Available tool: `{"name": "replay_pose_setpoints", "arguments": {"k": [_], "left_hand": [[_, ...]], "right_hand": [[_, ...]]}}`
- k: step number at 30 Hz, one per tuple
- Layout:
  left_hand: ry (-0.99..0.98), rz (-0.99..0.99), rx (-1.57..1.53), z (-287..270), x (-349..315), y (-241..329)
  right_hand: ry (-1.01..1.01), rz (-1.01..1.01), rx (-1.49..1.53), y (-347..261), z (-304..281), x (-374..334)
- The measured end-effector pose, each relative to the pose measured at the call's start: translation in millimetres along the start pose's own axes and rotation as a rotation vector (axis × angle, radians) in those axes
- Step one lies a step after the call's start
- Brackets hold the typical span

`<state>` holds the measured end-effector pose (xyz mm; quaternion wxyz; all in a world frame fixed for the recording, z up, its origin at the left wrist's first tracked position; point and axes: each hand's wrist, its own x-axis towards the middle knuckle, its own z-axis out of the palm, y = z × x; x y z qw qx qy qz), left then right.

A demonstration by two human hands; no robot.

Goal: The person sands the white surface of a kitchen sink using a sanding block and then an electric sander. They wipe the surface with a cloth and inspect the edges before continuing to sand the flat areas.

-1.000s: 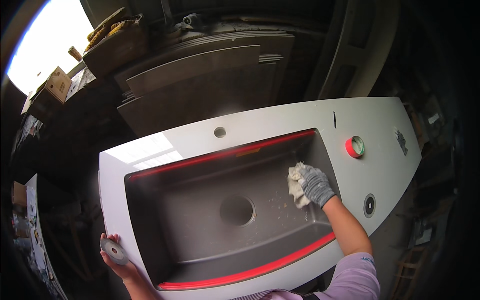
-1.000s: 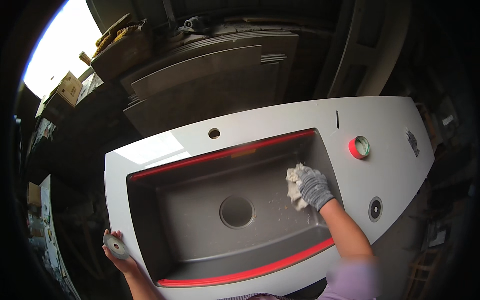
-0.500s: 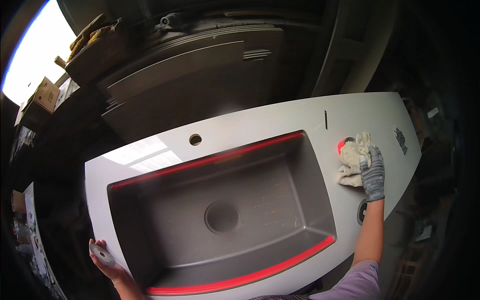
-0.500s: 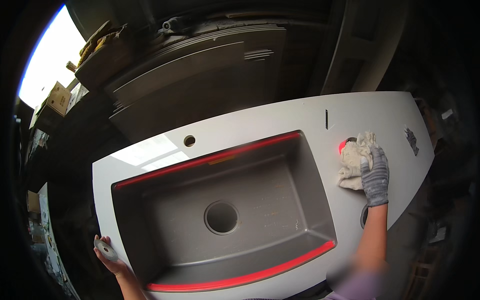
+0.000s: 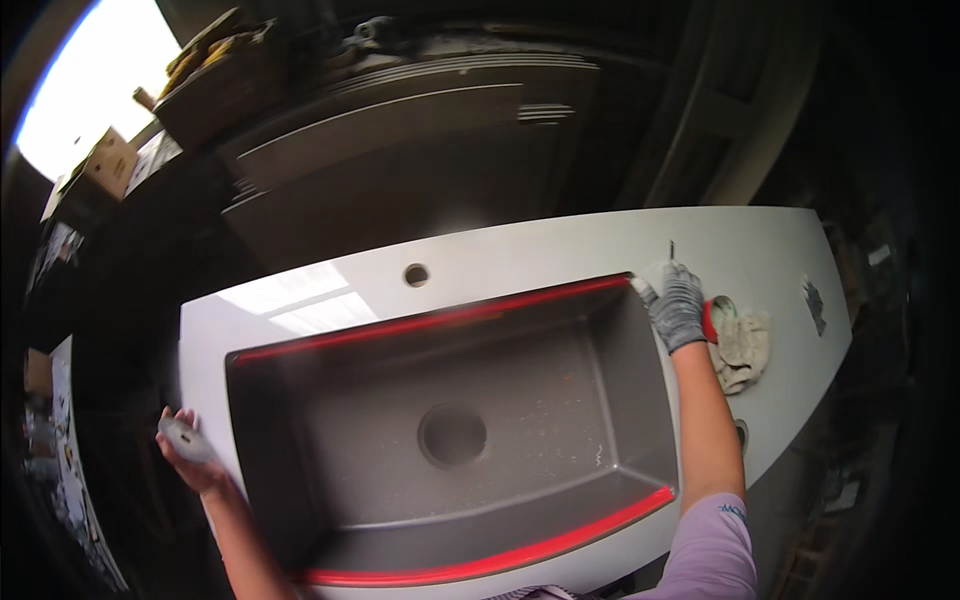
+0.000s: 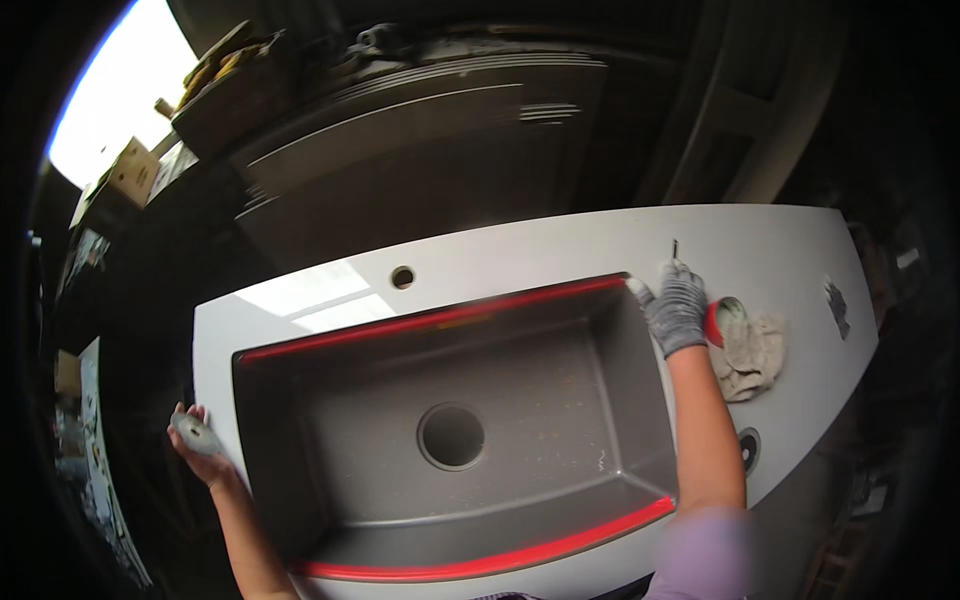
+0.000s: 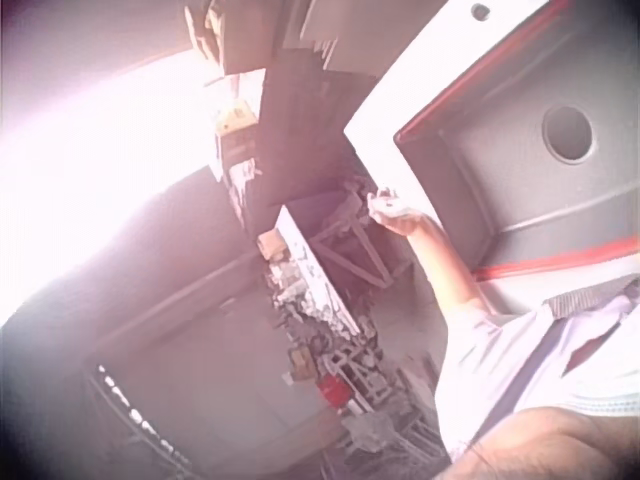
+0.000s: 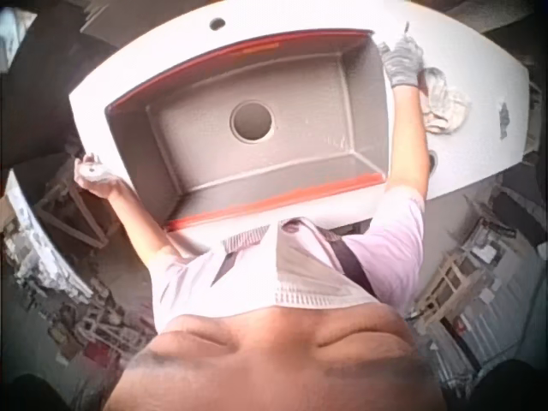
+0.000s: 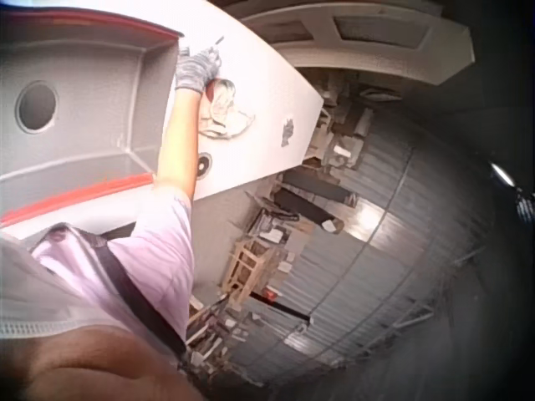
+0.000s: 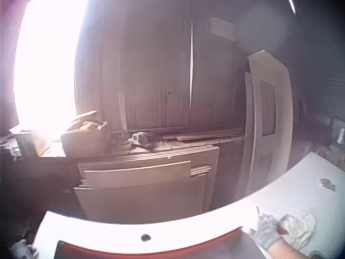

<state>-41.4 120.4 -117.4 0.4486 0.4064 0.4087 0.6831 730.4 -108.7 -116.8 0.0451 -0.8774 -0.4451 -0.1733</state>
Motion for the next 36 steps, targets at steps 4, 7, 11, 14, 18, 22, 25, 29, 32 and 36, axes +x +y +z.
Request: {"name": "replay_pose_setpoints", "arguments": {"k": [4,7,11,14,18,22,25,29,32,36], "left_hand": [[0.036,0.015,-0.03,36.8,15.8,-9.9],[0.073,0.065,-0.047,52.2,34.5,-14.5],[0.137,0.14,-0.077,77.6,51.7,-22.3],[0.118,0.099,-0.09,94.0,54.7,-25.2],[0.026,0.084,-0.028,94.3,50.6,-13.8],[-0.02,0.032,-0.052,100.6,51.2,-12.1],[-0.034,-0.01,-0.085,104.4,54.9,-11.6],[-0.024,-0.027,-0.124,102.2,61.5,-7.6],[-0.015,-0.035,-0.15,106.2,61.2,-7.9],[-0.003,-0.041,-0.118,106.9,59.1,-5.2]], "right_hand": [[0.058,-0.142,-0.07,-8.1,-9.7,-26.1],[0.047,-0.112,0.031,-25.2,-20.2,-29.8],[0.009,-0.041,0.025,-26.3,-14.5,-31.4],[0.019,0.103,0.391,-21.5,-4.2,-43.0],[-0.413,0.299,1.099,-120.6,-49.2,-79.8],[-0.863,0.217,1.338,-232.1,-87.9,-119.3],[-1.259,0.142,1.593,-289.2,-93.1,-129.4],[-1.556,-0.098,1.56,-362.8,-113.5,-118.2],[-1.616,-0.25,1.651,-392.0,-101.7,-112.4],[-1.538,-0.261,1.619,-435.7,-116.3,-100.9]]}}
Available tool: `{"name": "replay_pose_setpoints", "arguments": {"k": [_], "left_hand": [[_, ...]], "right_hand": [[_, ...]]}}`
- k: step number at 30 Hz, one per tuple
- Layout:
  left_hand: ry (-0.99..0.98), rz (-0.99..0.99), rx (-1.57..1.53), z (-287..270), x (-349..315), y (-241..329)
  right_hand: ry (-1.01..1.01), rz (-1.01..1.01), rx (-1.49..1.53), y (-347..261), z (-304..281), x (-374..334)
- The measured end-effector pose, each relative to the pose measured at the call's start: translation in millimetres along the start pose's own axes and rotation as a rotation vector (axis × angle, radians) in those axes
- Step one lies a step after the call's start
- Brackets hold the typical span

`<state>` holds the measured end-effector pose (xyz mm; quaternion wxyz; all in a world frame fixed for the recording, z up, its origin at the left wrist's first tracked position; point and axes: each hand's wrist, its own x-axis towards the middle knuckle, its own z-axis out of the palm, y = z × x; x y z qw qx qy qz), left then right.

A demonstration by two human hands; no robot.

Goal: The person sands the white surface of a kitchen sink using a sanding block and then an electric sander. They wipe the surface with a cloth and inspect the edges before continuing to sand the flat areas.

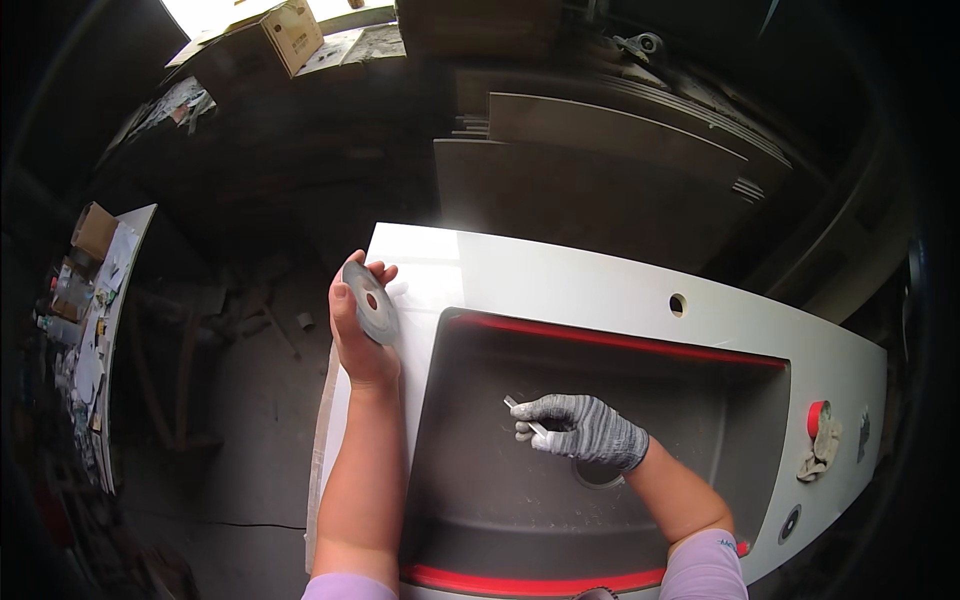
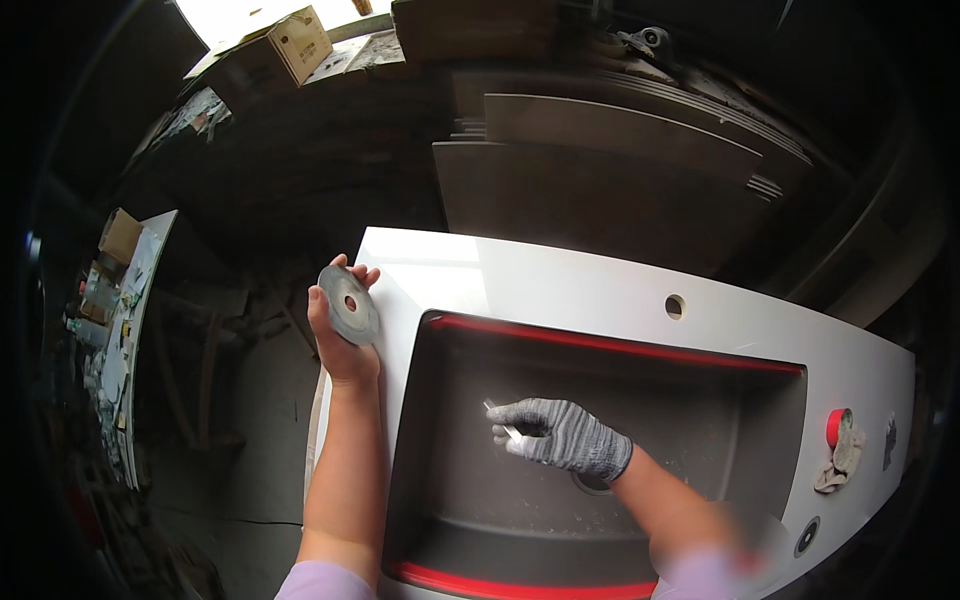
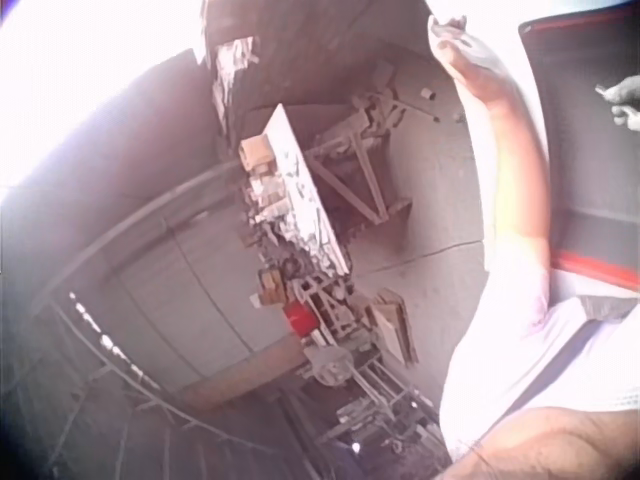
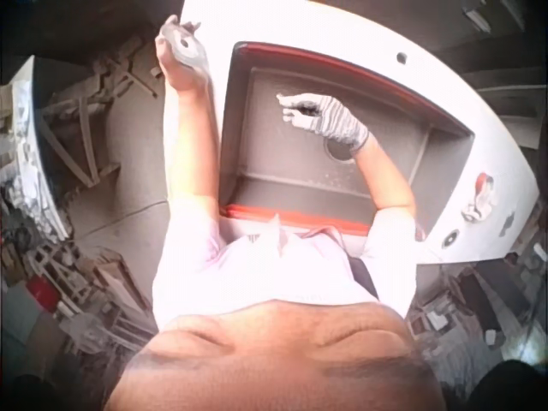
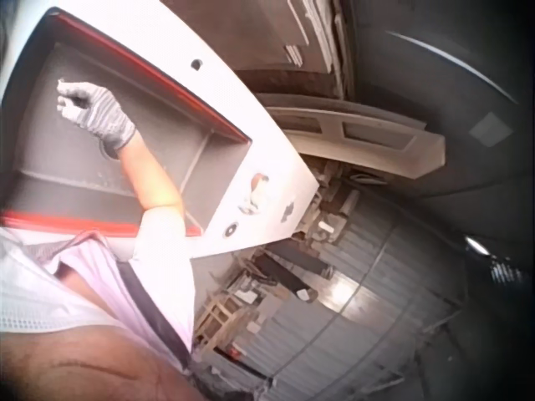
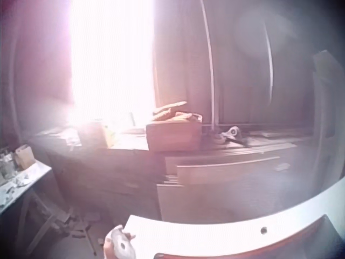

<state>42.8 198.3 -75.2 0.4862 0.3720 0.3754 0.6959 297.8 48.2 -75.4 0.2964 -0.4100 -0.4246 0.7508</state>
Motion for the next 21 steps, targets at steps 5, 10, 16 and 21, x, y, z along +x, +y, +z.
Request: {"name": "replay_pose_setpoints", "arguments": {"k": [5,10,16,21], "left_hand": [[-0.006,-0.002,-0.001,1.2,-0.1,-1.9],[0.004,0.007,0.016,0.4,-1.4,-0.3],[0.009,0.003,0.006,3.8,-1.4,-0.1],[0.015,0.01,0.003,2.8,-1.2,0.4]], "right_hand": [[0.239,-0.26,-0.499,5.1,-1.6,47.5],[0.235,-0.169,0.049,-1.5,23.5,79.7],[0.214,-0.129,0.491,13.1,32.7,103.7],[0.125,-0.077,0.451,15.4,31.5,115.1]]}}
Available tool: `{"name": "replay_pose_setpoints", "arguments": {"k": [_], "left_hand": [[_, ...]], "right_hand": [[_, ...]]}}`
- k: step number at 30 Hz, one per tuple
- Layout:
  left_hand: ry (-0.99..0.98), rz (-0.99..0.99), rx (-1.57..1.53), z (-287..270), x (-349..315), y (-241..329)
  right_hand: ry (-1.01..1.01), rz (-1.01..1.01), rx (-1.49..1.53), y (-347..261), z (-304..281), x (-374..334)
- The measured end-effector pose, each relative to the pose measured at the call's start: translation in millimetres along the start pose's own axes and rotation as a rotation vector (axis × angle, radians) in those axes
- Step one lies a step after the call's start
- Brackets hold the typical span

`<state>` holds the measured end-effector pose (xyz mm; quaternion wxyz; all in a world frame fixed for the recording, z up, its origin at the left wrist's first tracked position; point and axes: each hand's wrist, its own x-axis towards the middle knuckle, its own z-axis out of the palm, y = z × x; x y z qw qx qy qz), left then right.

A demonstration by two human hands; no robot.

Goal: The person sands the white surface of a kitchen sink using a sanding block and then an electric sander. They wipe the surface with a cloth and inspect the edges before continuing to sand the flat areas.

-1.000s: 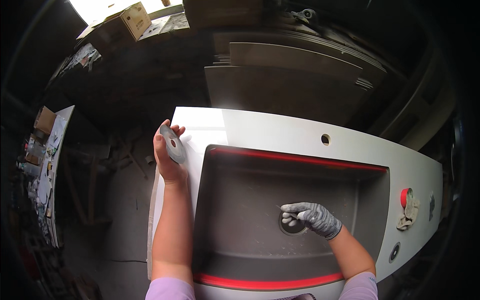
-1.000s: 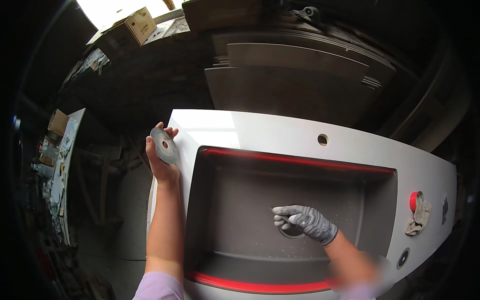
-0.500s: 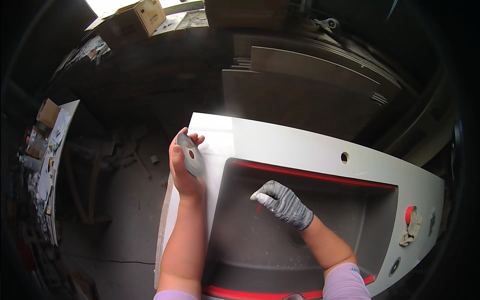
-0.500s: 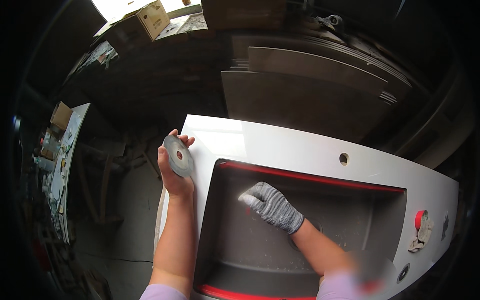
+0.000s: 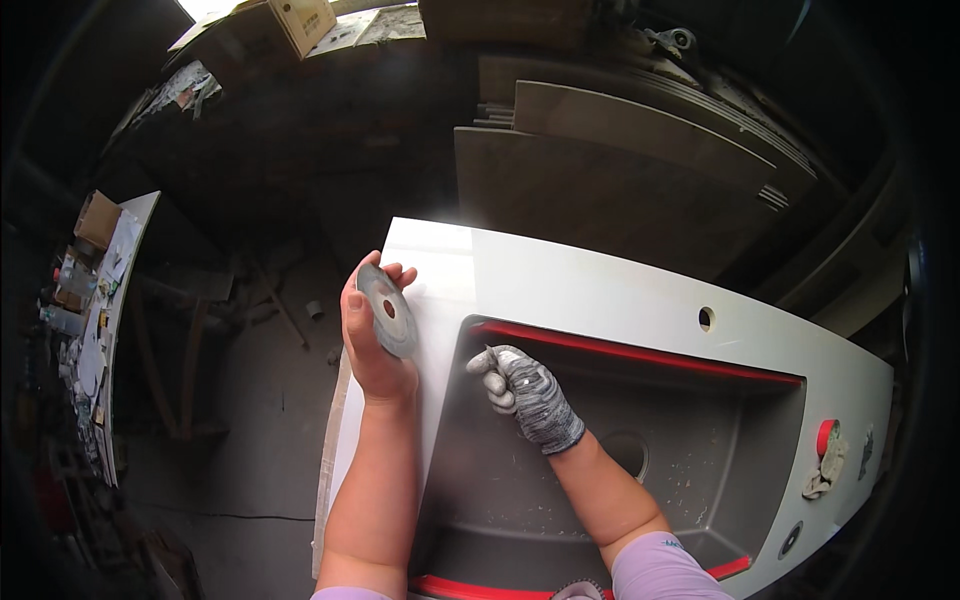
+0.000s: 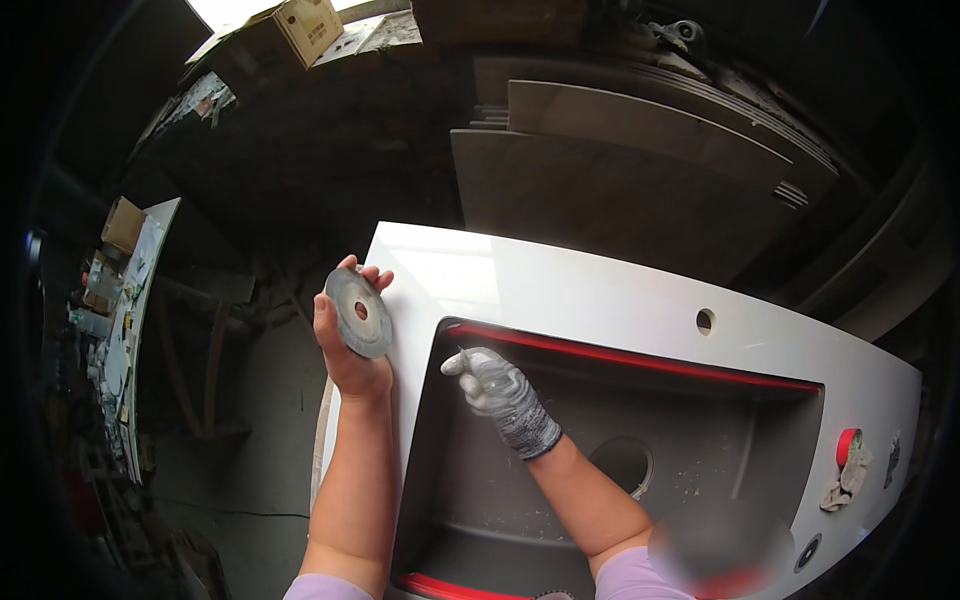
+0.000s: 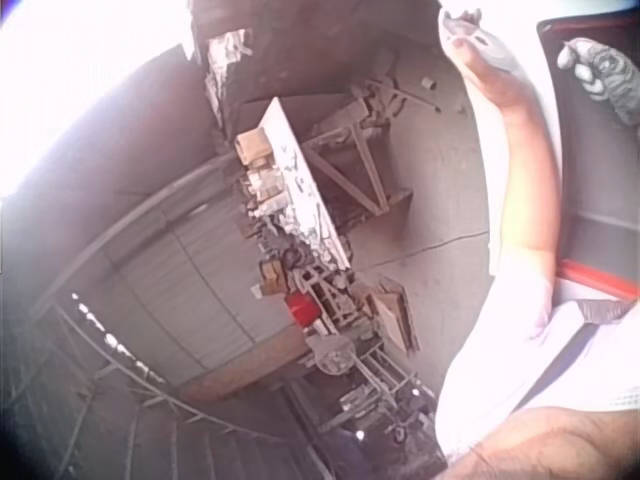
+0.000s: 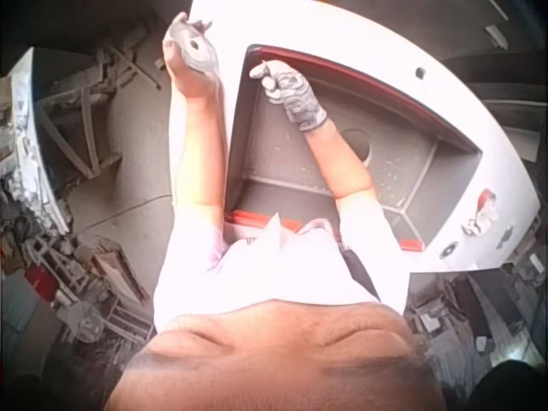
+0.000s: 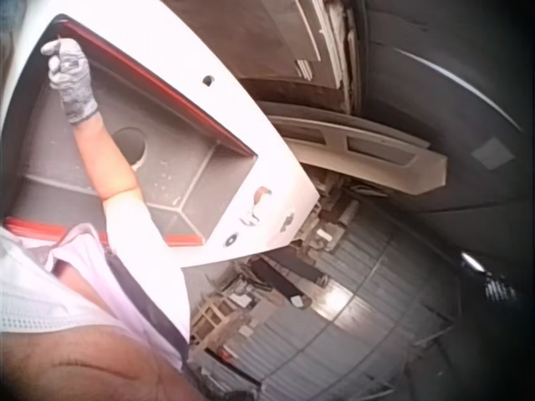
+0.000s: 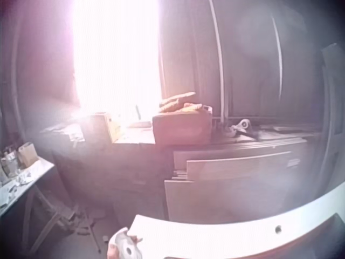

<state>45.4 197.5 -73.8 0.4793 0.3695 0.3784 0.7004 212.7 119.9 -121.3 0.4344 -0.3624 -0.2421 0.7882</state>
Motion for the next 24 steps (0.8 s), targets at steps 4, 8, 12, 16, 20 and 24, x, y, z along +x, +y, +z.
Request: {"name": "replay_pose_setpoints", "arguments": {"k": [4,8,12,16,20,24], "left_hand": [[0.002,-0.003,-0.001,1.1,-0.5,0.5],[-0.009,-0.012,0.0,0.6,-0.2,1.9],[-0.03,-0.036,-0.002,1.4,-0.4,2.1],[-0.018,-0.037,0.029,-1.5,-1.1,2.4],[-0.017,-0.046,0.031,0.1,-1.4,2.6],[-0.012,-0.048,0.024,-1.3,-0.7,3.7]], "right_hand": [[-0.006,0.001,0.036,4.5,2.3,5.5],[0.202,-0.366,-0.42,16.1,15.4,20.8],[0.487,-0.662,-0.976,12.8,19.9,29.8],[0.568,-0.59,-1.062,7.6,35.6,29.5],[0.616,-0.529,-1.097,6.0,40.4,30.0],[0.648,-0.489,-1.098,4.6,45.5,31.7]]}}
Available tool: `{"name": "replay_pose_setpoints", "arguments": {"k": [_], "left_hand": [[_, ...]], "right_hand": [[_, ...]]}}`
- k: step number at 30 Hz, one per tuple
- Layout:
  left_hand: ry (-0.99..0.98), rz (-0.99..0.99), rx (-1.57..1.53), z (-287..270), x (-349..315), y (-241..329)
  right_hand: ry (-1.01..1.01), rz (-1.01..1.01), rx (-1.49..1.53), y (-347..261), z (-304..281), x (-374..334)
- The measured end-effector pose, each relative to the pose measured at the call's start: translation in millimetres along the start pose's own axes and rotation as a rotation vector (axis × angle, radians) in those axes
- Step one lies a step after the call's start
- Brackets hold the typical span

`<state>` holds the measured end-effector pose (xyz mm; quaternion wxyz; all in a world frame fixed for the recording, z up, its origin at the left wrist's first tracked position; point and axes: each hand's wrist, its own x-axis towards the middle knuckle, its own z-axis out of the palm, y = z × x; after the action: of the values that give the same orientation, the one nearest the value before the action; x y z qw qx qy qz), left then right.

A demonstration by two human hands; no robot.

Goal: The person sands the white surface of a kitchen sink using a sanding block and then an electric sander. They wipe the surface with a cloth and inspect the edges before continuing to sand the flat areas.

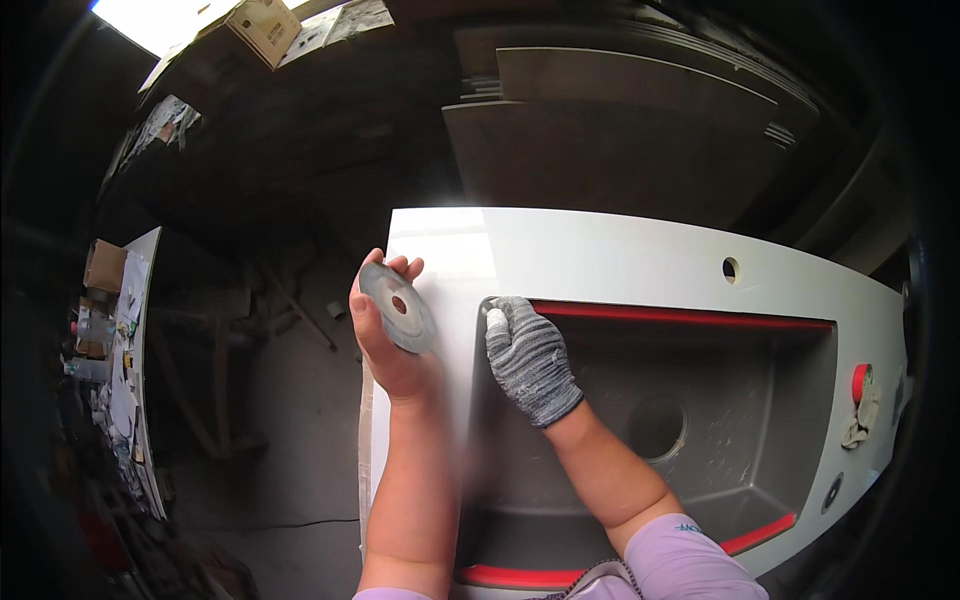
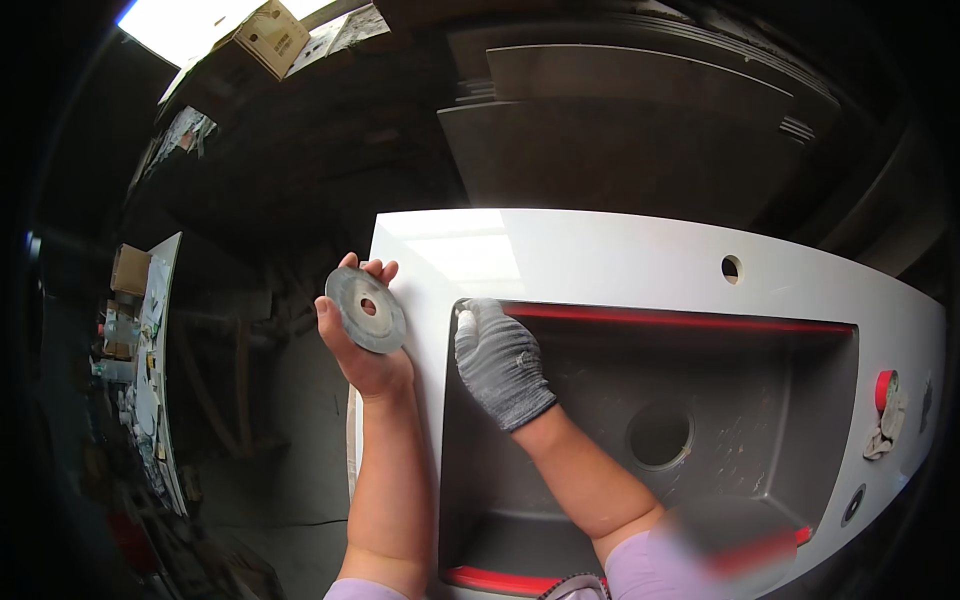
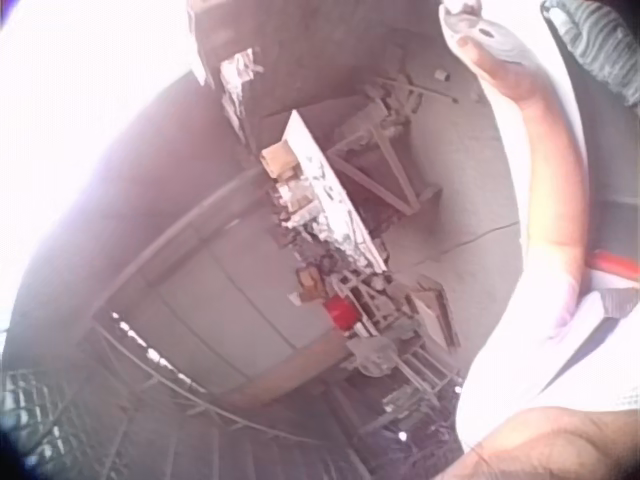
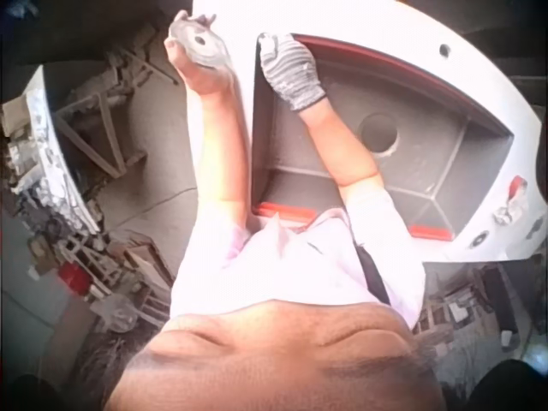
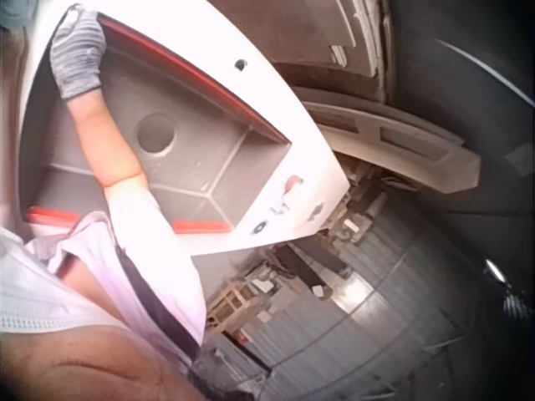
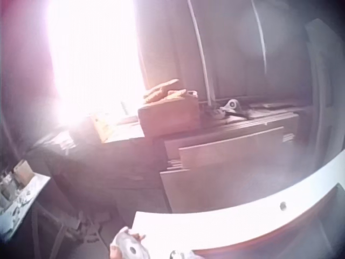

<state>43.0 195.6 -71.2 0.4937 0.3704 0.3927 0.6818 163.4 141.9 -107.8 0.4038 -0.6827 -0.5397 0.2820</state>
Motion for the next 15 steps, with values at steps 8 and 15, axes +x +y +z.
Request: {"name": "replay_pose_setpoints", "arguments": {"k": [8,15], "left_hand": [[0.028,0.017,-0.018,6.1,0.6,-2.0],[0.026,0.039,-0.032,8.2,0.7,-0.1]], "right_hand": [[0.058,0.057,-0.063,-5.1,4.1,1.6],[-0.007,0.097,-0.187,-16.2,-1.4,4.7]]}}
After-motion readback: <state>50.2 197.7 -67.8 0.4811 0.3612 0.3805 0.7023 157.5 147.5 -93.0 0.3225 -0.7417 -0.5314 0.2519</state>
